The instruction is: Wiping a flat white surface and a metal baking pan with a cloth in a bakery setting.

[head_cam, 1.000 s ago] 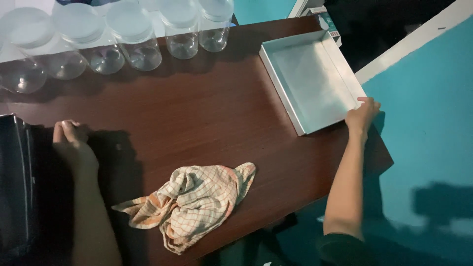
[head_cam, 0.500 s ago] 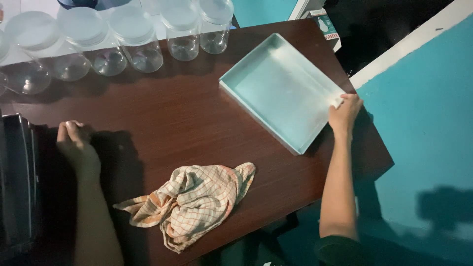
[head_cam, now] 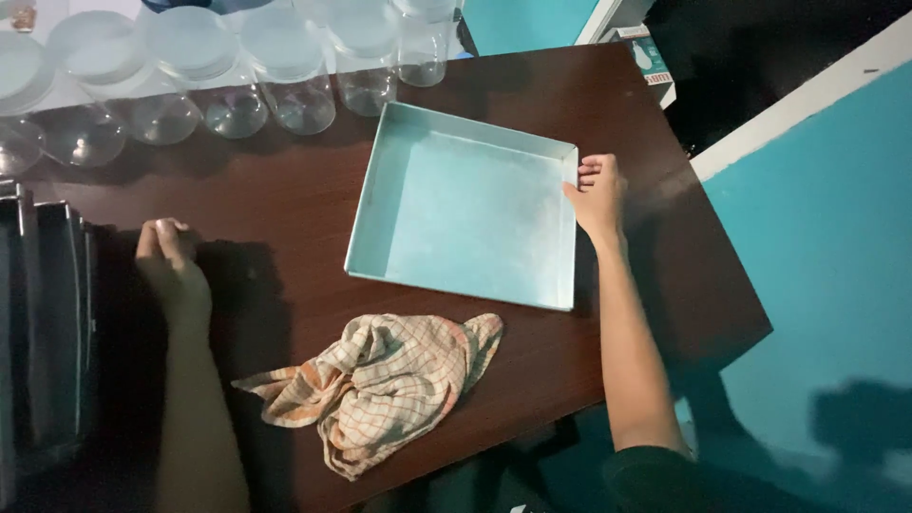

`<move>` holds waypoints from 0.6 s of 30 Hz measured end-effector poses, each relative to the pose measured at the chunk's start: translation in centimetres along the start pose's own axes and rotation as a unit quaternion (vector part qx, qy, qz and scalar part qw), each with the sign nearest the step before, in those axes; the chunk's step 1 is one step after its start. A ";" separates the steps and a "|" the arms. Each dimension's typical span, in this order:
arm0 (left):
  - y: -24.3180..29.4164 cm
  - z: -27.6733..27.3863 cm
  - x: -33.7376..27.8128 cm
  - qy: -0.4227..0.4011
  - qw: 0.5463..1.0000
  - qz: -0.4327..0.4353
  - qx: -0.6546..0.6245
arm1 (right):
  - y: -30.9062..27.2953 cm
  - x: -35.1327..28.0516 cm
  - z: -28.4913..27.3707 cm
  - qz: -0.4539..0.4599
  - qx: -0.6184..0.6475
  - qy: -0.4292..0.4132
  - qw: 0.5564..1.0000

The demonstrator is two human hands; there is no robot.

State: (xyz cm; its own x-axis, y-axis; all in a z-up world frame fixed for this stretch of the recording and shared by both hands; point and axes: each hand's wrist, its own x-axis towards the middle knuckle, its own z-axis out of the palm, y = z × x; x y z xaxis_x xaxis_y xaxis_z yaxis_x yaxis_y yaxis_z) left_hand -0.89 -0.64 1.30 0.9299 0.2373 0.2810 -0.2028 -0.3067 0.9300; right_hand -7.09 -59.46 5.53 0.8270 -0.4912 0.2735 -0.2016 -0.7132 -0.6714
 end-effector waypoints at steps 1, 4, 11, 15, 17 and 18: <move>-0.8 0.2 0.2 0.002 1.000 0.000 0.001 | -0.3 -0.1 -0.2 -0.001 0.001 -0.001 1.000; -0.3 0.9 0.5 0.037 0.994 0.098 0.030 | -0.3 0.4 -2.0 0.029 -0.005 -0.032 0.999; 7.4 3.5 2.9 0.032 0.943 0.287 0.167 | -16.8 14.0 -0.6 -0.195 -0.058 -0.124 0.971; 5.5 3.2 2.9 0.016 0.954 0.244 0.170 | -18.9 20.6 9.6 -0.309 -0.026 -0.199 0.930; 4.3 3.2 2.7 0.035 0.957 0.243 0.152 | -20.1 19.4 10.3 -0.293 -0.025 -0.222 0.930; 3.7 3.2 2.5 0.051 0.960 0.243 0.132 | -20.6 18.7 10.7 -0.273 -0.025 -0.243 0.930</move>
State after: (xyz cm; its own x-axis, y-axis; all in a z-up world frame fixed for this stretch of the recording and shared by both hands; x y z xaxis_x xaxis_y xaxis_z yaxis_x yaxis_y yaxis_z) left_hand 1.70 -4.10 4.75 0.7077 0.0916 0.7005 -0.5075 -0.6239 0.5943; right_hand 18.15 -48.60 17.09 0.9503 0.2277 0.2123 0.3049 -0.8183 -0.4873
